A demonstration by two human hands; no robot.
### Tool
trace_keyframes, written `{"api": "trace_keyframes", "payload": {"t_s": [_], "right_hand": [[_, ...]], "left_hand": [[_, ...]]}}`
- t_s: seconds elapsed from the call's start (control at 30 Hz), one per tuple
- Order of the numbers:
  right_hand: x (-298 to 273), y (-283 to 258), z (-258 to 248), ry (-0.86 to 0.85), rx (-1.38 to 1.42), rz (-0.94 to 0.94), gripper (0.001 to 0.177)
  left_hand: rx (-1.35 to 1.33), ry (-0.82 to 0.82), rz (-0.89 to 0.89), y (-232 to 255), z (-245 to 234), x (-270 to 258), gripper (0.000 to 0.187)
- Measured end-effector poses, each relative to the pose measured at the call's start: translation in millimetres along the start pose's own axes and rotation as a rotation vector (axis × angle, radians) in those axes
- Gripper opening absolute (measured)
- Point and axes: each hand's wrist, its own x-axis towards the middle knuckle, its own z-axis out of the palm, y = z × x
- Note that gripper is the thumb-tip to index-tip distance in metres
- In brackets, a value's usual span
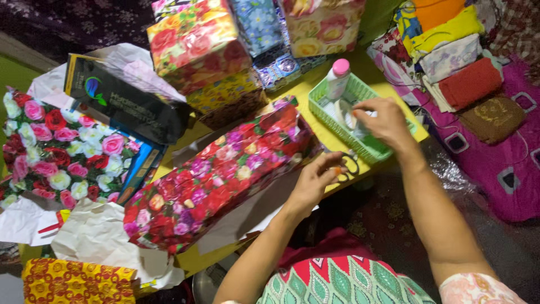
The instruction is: The person wraps a rectangular box with floral-patterned wrapping paper on a yellow table. They fold the paper edges, smooth the surface, and secure the package with clear tape. Scissors are used to trim excess paper. The wrapped gift remains on the table.
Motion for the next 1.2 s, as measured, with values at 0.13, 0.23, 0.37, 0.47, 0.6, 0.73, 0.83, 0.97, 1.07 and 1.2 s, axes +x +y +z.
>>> {"api": "trace_keyframes", "payload": {"t_s": [0.13, 0.23, 0.37, 0.47, 0.6, 0.73, 0.83, 0.97, 1.07, 1.2], "right_hand": [[26, 6, 17, -0.265, -0.278, 0.159, 0.032], [36, 12, 22, -0.363, -0.183, 0.126, 0.031], [42, 23, 26, -0.453, 0.041, 0.278, 0.031], [34, 28, 27, -0.42, 0.112, 0.246, 0.029], [22, 29, 25, -0.304, 0.232, 0.134, 0.027], [13, 25, 18, -0.257, 0.319, 0.19, 0.024], [9, 21, 13, -0.182, 0.399, 0.143, 0.022], [-3, 16, 8, -0.085, 0.307, 0.039, 0.02], [-10, 14, 9, 0.02, 0.11, -0.105, 0.016], [-15, 18, 16, 0.099, 0.009, -0.208, 0.013]], "left_hand": [[-0.173, 0.3, -0.074, -46, 8, 73, 0.052], [-0.217, 0.401, -0.086, -72, 2, 105, 0.047], [-0.203, 0.414, -0.044, -91, -1, 129, 0.037], [-0.198, 0.407, 0.053, -94, -1, 136, 0.032], [-0.195, 0.444, 0.011, -88, 1, 136, 0.027], [-0.118, 0.483, -0.05, -85, -2, 132, 0.021], [-0.149, 0.462, -0.006, -88, -4, 130, 0.025], [-0.187, 0.442, 0.011, -89, -4, 125, 0.024], [-0.192, 0.435, -0.012, -81, -5, 121, 0.023], [-0.217, 0.39, 0.011, -70, -7, 119, 0.024]]}}
